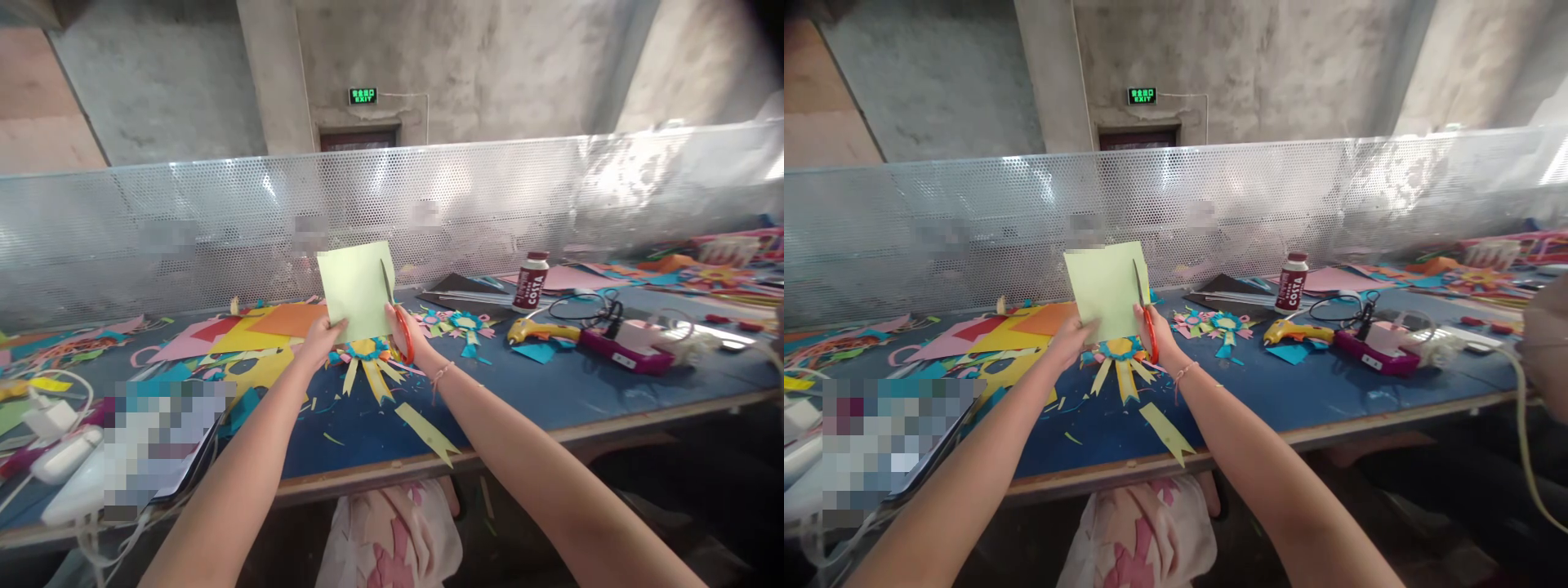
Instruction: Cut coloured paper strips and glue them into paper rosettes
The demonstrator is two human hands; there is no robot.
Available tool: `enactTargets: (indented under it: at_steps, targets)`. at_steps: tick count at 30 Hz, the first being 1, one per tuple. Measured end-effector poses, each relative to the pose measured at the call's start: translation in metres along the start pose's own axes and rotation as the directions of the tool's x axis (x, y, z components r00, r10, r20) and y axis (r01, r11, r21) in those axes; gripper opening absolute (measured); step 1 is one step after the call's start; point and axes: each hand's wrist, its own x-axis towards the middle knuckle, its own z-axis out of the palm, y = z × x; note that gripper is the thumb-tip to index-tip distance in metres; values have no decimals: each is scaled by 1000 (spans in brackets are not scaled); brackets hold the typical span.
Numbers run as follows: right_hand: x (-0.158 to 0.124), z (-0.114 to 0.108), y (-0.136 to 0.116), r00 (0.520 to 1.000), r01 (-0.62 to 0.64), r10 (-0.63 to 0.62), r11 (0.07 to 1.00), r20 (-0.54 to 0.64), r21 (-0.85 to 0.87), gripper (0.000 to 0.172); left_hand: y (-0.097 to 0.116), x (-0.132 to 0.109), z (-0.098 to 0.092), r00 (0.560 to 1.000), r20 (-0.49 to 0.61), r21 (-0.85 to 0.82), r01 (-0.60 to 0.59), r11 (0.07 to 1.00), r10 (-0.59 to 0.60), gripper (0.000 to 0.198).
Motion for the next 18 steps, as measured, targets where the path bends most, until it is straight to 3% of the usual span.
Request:
enactTargets:
  at_steps: [6,11,18]
  targets:
    - [0,1,2,1000,-8,8,1000,-8,1,42,0,-1,0,1000,-7,6,3,1000,-3,33]
    - [-4,-2,-1,1000,16,-17,998,8,55,44,4,-4,2,998,64,54,13,998,-16,41]
    - [-2,-5,-7,998,29,-35,995,-55,-97,39,4,-6,2,996,93,29,15,999,-17,41]
